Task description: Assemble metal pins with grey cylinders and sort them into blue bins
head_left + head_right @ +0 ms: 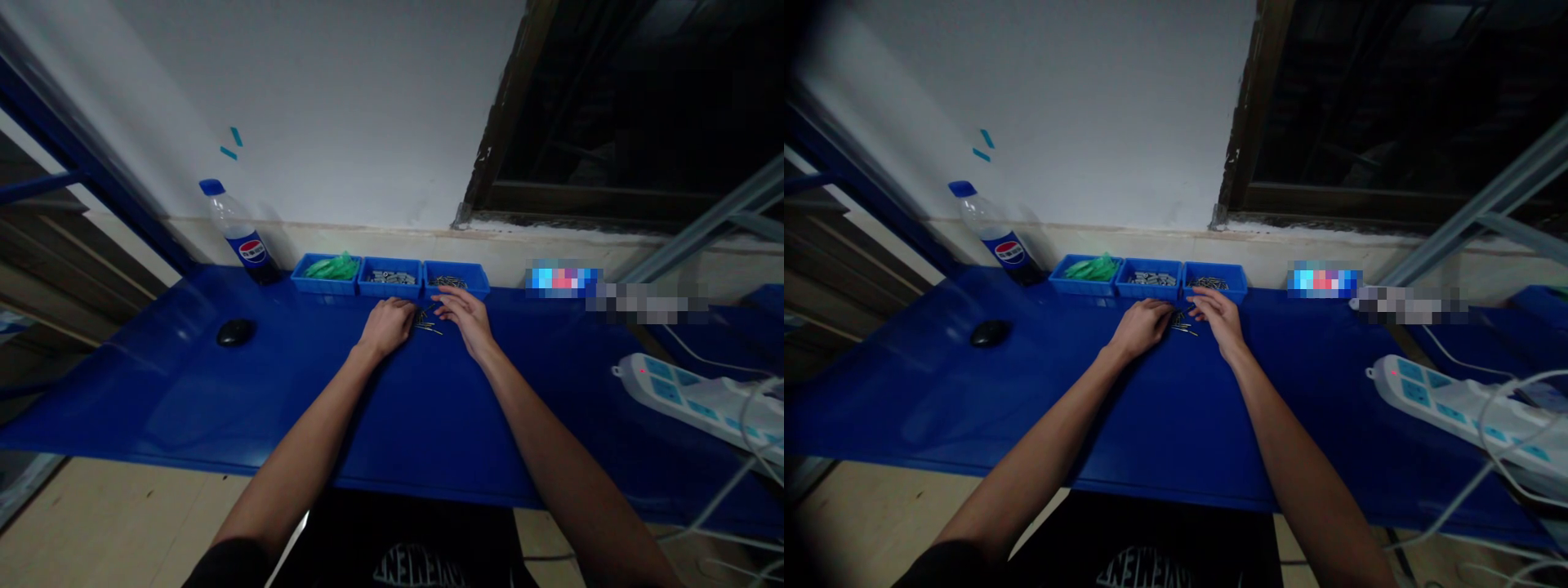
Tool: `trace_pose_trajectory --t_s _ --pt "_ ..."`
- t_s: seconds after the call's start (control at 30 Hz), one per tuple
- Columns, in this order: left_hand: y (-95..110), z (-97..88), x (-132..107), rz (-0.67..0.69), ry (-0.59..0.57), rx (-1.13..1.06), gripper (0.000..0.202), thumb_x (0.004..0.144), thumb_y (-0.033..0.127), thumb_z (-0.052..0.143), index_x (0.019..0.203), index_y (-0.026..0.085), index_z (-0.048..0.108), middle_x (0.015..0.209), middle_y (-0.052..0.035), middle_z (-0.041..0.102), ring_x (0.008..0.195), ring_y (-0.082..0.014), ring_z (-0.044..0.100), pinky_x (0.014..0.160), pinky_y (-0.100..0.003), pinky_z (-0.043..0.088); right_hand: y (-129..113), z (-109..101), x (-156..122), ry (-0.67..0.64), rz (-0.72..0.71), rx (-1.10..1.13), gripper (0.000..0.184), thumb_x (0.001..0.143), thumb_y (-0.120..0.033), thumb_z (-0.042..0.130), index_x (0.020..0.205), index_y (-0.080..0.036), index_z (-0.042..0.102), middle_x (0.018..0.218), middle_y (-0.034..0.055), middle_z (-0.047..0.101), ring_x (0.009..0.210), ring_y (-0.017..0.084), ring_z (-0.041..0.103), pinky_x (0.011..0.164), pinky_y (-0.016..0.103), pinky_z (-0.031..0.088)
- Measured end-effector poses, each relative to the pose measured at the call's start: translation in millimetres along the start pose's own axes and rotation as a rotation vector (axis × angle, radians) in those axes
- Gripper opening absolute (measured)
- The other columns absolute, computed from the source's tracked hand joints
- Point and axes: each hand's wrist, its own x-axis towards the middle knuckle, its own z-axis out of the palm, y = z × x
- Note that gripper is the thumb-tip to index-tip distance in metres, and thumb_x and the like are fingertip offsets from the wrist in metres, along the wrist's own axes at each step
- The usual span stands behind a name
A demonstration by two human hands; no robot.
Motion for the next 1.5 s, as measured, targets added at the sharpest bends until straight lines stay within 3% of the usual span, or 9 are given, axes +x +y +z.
trace_pose_trajectory --t_s 0.13,0.37,0.5,0.6,0.83,1.0,1.2,1.5 --pt "3 0.1 0 0.026 -0.028 0.003 0.039 0.098 0.012 0.050 0.132 0.019 0.070 0.131 -0.0118 0.073 0.119 -0.0284 0.064 0.103 -0.043 0.051 0 0 0 -0.014 0.014 -0.011 0.040 0.081 -0.045 0.079 0.115 -0.025 0.075 0.106 0.0078 0.082 0.076 0.018 0.072 0.070 0.032 0.056" --pt "-4 2.2 1 -0.050 -0.024 0.006 0.031 0.097 0.011 0.052 0.110 0.017 0.079 0.110 -0.0136 0.078 0.108 -0.0301 0.067 0.095 -0.041 0.054 1 -1 0 -0.023 0.015 -0.015 0.040 0.080 -0.045 0.079 0.114 -0.025 0.075 0.102 0.0073 0.082 0.075 0.018 0.072 0.069 0.032 0.056" --pt "-10 7.5 1 -0.062 0.004 0.027 0.032 0.099 0.011 0.049 0.110 0.017 0.079 0.105 -0.0124 0.078 0.103 -0.0285 0.068 0.092 -0.039 0.055 0 0 -1 -0.031 0.020 -0.009 0.038 0.080 -0.044 0.080 0.113 -0.025 0.076 0.100 0.0067 0.082 0.074 0.018 0.071 0.068 0.032 0.054" --pt "-10 9.6 0 -0.078 0.068 -0.053 0.032 0.100 0.013 0.050 0.116 0.019 0.078 0.106 -0.0114 0.077 0.099 -0.0259 0.070 0.091 -0.037 0.056 -2 0 -2 -0.031 0.022 -0.012 0.038 0.081 -0.045 0.079 0.113 -0.024 0.075 0.099 0.0064 0.082 0.074 0.018 0.071 0.068 0.032 0.053" --pt "-6 12.1 4 -0.125 0.297 -0.542 0.026 0.093 0.016 0.071 0.119 0.017 0.076 0.106 -0.0080 0.079 0.090 -0.0194 0.074 0.088 -0.033 0.059 -1 1 0 -0.041 -0.019 -0.117 0.042 0.078 -0.049 0.080 0.110 -0.023 0.077 0.089 0.0054 0.081 0.067 0.017 0.069 0.064 0.031 0.051" --pt "-7 11.6 3 -0.057 0.381 -0.574 0.042 0.084 0.012 0.080 0.125 0.016 0.071 0.105 -0.0073 0.075 0.081 -0.0152 0.072 0.081 -0.030 0.059 1 3 -2 -0.109 -0.010 -0.111 0.042 0.073 -0.049 0.085 0.105 -0.022 0.080 0.084 0.0051 0.080 0.066 0.018 0.069 0.063 0.031 0.052" --pt "-7 10.5 -1 0.057 0.356 -0.453 0.040 0.087 0.006 0.074 0.124 0.017 0.069 0.100 -0.0048 0.070 0.084 -0.0146 0.069 0.082 -0.028 0.058 3 7 -5 -0.148 0.041 -0.081 0.035 0.065 -0.044 0.092 0.088 -0.021 0.083 0.076 0.0046 0.078 0.065 0.017 0.068 0.063 0.031 0.052" --pt "-5 8.8 0 0.035 0.272 -0.425 0.035 0.088 0.009 0.072 0.122 0.017 0.071 0.109 -0.0075 0.072 0.087 -0.0161 0.071 0.084 -0.030 0.060 3 7 -4 -0.146 0.066 -0.080 0.036 0.062 -0.045 0.094 0.084 -0.020 0.081 0.075 0.0059 0.078 0.067 0.020 0.072 0.072 0.037 0.059"
